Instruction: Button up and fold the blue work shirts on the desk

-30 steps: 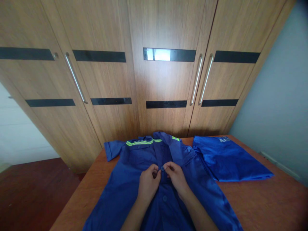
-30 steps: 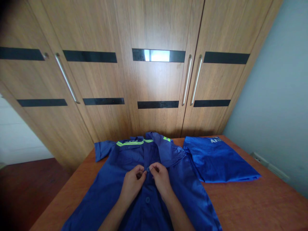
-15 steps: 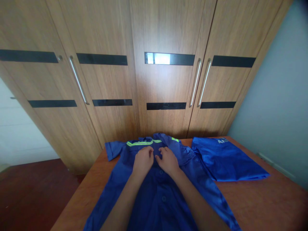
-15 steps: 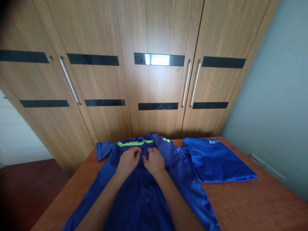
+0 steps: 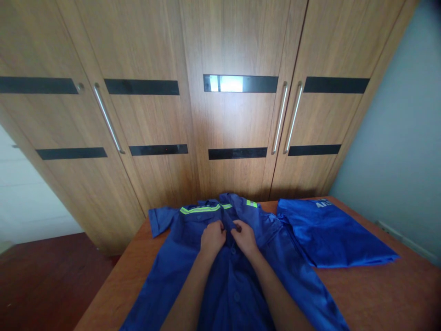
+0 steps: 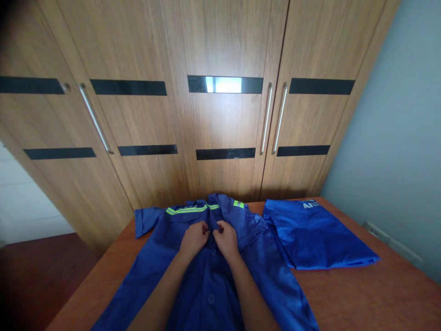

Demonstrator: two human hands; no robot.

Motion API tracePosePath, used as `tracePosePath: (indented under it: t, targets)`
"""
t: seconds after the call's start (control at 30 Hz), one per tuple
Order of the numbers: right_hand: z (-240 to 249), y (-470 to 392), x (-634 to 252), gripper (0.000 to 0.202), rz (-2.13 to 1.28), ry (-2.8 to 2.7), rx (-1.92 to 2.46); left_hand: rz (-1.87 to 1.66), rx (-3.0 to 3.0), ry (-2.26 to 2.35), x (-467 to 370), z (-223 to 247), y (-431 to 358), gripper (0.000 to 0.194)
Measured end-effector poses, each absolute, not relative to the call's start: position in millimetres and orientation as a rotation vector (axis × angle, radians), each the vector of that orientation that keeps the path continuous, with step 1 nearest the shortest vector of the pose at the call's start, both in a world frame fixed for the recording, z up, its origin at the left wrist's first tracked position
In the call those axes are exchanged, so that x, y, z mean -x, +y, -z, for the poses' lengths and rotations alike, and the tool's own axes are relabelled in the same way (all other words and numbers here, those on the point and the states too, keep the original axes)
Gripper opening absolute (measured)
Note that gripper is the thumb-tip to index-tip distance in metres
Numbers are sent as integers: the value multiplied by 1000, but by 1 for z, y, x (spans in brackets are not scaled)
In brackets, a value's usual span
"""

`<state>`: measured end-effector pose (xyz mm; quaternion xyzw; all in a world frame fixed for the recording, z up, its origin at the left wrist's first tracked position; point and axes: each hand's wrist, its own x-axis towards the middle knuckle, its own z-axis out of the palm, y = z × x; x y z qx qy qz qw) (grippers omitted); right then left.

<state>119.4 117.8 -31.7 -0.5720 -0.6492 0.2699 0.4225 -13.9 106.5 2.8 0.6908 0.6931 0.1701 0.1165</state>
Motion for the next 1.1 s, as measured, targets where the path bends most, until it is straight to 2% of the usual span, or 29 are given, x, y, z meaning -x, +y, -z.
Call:
tracePosePath:
  t: [0.2, 0.53, 0.7, 0.87, 1.1]
  targets:
    - [36, 121, -122, 25, -809, -1504, 1256, -562, -1941, 2009, 17, 0, 108, 17]
    - [35, 122, -123, 23, -926, -1422, 1197, -657, -1904, 1933, 22, 3, 111, 15]
    - [33, 121, -124, 26, -936, -1402, 1197, -713, -1875, 1926, 25, 6, 112, 22]
    - [33, 120, -124, 25, -939, -1400, 1192, -686, -1862, 1966, 22, 6, 111, 12]
    - [31, 119, -125, 24, -945, -1405, 1195, -598, -1841, 2044, 21, 2, 107, 14]
